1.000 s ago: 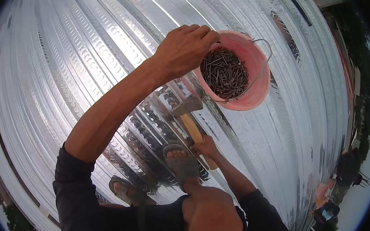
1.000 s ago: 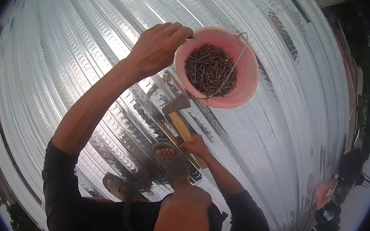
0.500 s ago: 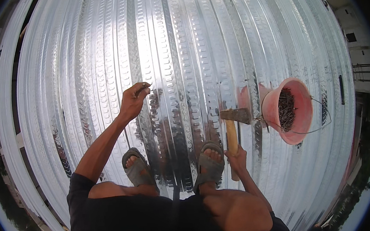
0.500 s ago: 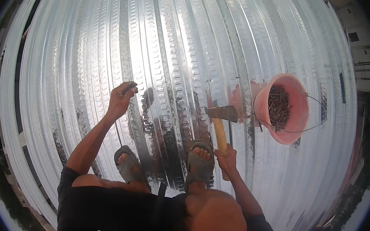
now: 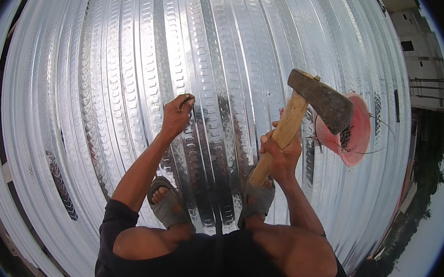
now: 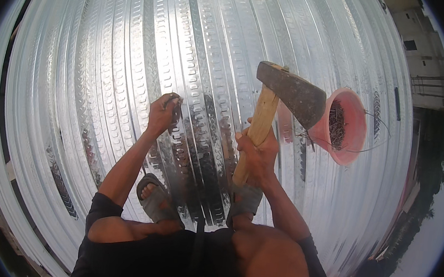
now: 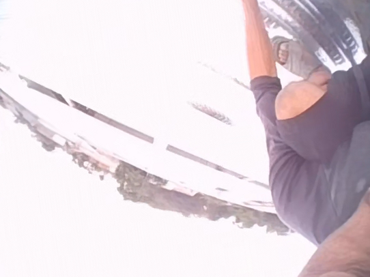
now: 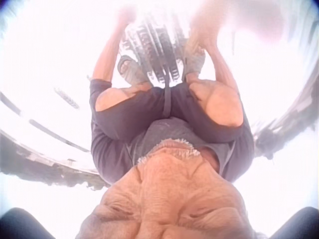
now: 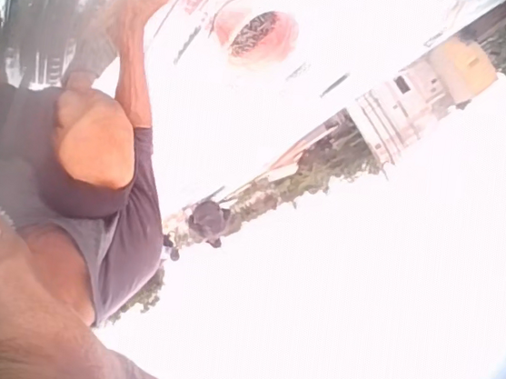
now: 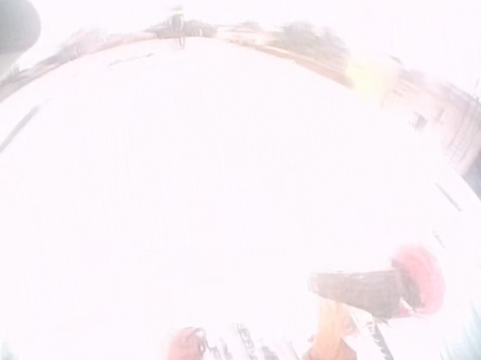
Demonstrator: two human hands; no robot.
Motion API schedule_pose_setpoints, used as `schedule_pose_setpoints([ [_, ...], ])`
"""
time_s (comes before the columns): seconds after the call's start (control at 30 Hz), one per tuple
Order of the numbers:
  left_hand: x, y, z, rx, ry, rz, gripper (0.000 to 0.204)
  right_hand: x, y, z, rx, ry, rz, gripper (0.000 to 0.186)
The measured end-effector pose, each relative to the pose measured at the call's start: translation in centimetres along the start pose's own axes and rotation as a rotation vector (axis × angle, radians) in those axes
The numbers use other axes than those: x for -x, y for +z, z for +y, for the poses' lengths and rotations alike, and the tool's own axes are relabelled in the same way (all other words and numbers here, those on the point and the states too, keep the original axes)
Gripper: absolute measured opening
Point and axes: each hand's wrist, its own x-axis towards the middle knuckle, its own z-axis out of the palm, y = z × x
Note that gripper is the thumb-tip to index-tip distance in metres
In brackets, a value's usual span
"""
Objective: The person walks on a corrugated metal roof and uses a hammer to drive nails from a bucket into the roof sheets to secure them. The person moves along the roof, repeatedly picking nails and hammering them into place.
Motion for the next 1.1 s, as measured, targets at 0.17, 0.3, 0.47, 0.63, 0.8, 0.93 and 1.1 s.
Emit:
schedule_pose_setpoints([
  [0.17, 0.7, 1.9, 0.7, -0.145, 0.179, 0.036, 0.023, 2.1, 4.8, 4.0, -0.139, 0.37, -0.21, 0.029],
  [0.3, 0.2, 2.0, 1.4, -0.187, 0.121, -0.016, 0.023, 2.4, 4.5, 6.1, -0.066, 0.455, -0.218, 0.025],
  [0.47, 0.1, 2.7, 2.1, -0.249, 0.232, -0.046, 0.018, -0.5, 2.8, 2.9, 0.026, 0.227, -0.131, 0.037],
  [0.63, 0.0, 2.9, 1.3, -0.224, 0.259, -0.039, 0.018, -2.4, 2.0, 0.4, 0.035, -0.033, -0.125, 0.041],
  [0.8, -0.5, 4.4, 1.7, -0.204, 0.265, -0.049, 0.021, -0.1, 3.0, 6.0, 0.109, 0.19, -0.199, 0.04],
  [0.93, -0.5, 3.2, 1.4, -0.24, 0.211, -0.03, 0.018, 2.1, 4.3, 8.9, 0.214, 0.369, -0.312, 0.037],
  [1.1, -0.1, 2.9, 1.7, -0.25, 0.233, -0.044, 0.017, -0.4, 4.2, 6.1, 0.371, 0.104, -0.282, 0.043],
])
